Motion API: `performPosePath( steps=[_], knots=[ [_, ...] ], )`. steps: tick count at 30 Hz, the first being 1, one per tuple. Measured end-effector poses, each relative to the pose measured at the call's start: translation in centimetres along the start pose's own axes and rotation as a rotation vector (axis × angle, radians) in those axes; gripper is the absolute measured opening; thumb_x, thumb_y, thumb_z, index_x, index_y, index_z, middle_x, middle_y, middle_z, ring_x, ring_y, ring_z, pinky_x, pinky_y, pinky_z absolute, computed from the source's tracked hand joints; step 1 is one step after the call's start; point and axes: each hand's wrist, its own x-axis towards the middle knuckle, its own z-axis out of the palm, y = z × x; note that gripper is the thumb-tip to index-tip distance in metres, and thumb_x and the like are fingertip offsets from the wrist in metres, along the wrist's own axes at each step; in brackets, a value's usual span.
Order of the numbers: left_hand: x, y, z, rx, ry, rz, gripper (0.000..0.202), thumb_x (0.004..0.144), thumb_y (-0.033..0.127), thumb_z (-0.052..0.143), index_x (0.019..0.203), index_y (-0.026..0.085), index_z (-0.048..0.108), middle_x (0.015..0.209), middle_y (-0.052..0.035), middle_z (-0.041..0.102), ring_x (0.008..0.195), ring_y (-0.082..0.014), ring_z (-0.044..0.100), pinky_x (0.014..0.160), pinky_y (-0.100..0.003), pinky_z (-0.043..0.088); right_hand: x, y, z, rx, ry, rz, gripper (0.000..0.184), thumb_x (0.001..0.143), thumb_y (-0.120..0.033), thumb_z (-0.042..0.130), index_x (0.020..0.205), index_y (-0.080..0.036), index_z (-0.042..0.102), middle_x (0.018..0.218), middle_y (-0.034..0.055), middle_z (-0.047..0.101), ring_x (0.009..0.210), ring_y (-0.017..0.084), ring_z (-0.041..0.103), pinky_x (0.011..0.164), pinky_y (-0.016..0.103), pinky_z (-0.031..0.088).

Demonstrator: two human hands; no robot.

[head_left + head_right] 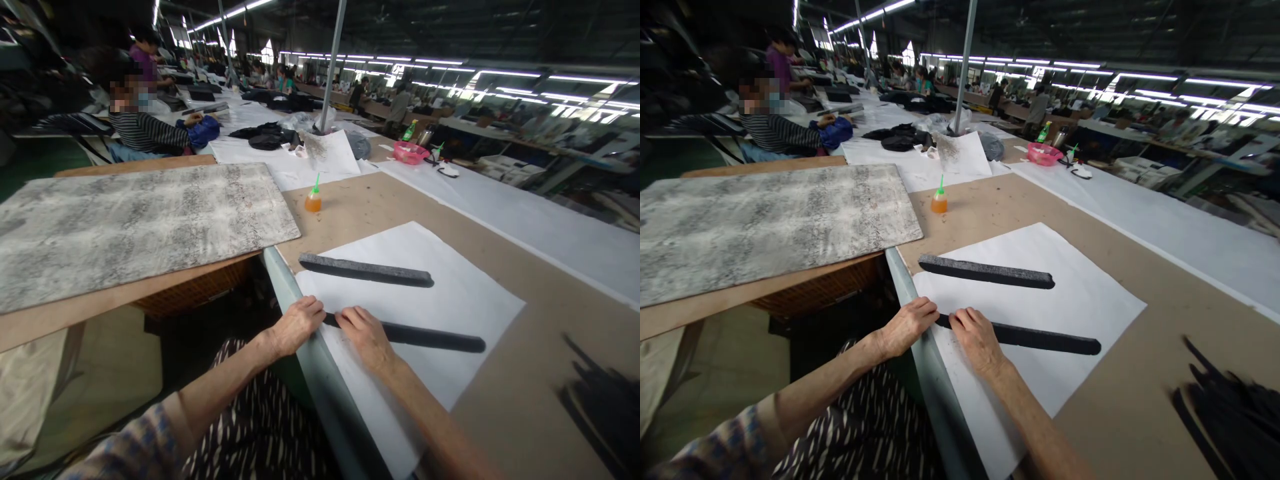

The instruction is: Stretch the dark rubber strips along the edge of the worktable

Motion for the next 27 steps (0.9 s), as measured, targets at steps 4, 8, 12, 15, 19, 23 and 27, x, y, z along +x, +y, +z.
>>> performPosePath(
  steps=[4,8,12,15,19,23,27],
  knots=[
    [-0.5,0.0,0.3,-0.002,0.018,-0.01,0.018,0.082,0.009,0.042,0.096,0.015,0.052,0.092,-0.0084,0.051,0.086,-0.0212,0.044,0.079,-0.033,0.04,0.1,-0.1,0.0,-0.029,-0.007,-0.023,0.029,0.087,-0.009,0.04,0.109,-0.018,0.058,0.083,0.0053,0.055,0.078,0.017,0.049,0.074,0.032,0.043],
    [-1.2,-0.2,0.6,-0.006,0.085,-0.064,0.027,0.084,0.008,0.04,0.106,0.017,0.054,0.101,-0.008,0.053,0.091,-0.0214,0.044,0.082,-0.034,0.039,0.3,-0.2,-0.1,-0.07,-0.046,-0.031,0.032,0.086,-0.01,0.042,0.114,-0.02,0.055,0.083,0.0052,0.054,0.077,0.018,0.047,0.072,0.032,0.042],
    [-1.9,-0.6,1.1,-0.04,0.16,-0.118,0.03,0.087,0.009,0.036,0.107,0.019,0.056,0.104,-0.0071,0.054,0.093,-0.0213,0.045,0.082,-0.033,0.039,0.5,-0.3,-0.3,-0.114,-0.078,-0.041,0.033,0.084,-0.009,0.045,0.114,-0.02,0.055,0.083,0.0054,0.054,0.078,0.019,0.047,0.071,0.033,0.041],
    [-2.4,-0.8,1.3,-0.057,0.183,-0.114,0.032,0.085,0.009,0.04,0.111,0.018,0.055,0.107,-0.0088,0.054,0.095,-0.0225,0.046,0.083,-0.035,0.039,0.6,-0.4,-0.5,-0.126,-0.071,-0.053,0.033,0.084,-0.009,0.044,0.114,-0.019,0.055,0.083,0.0056,0.054,0.077,0.019,0.047,0.071,0.033,0.04],
    [-2.8,-0.8,1.4,-0.078,0.19,-0.095,0.036,0.08,0.009,0.046,0.114,0.014,0.053,0.111,-0.0112,0.054,0.098,-0.0249,0.046,0.086,-0.038,0.04,0.4,-0.4,-0.9,-0.139,-0.088,-0.067,0.034,0.084,-0.006,0.042,0.112,-0.018,0.055,0.083,0.0055,0.054,0.078,0.019,0.047,0.073,0.033,0.04],
    [-3.1,-0.7,1.7,-0.144,0.259,-0.126,0.038,0.082,0.002,0.036,0.112,0.014,0.055,0.114,-0.01,0.054,0.101,-0.0227,0.047,0.09,-0.037,0.041,-0.9,-0.2,-1.5,-0.147,-0.111,-0.039,0.035,0.083,-0.004,0.042,0.112,-0.018,0.054,0.085,0.0055,0.054,0.079,0.018,0.047,0.072,0.032,0.04],
    [-3.7,0.4,1.5,-0.341,0.457,-0.244,0.037,0.085,0.005,0.031,0.108,0.017,0.058,0.116,-0.0105,0.053,0.107,-0.0205,0.047,0.092,-0.036,0.041,-1.6,-0.7,-1.7,-0.148,-0.123,-0.045,0.036,0.083,-0.004,0.044,0.115,-0.018,0.052,0.088,0.0057,0.054,0.081,0.018,0.046,0.074,0.032,0.039]
  ],
)
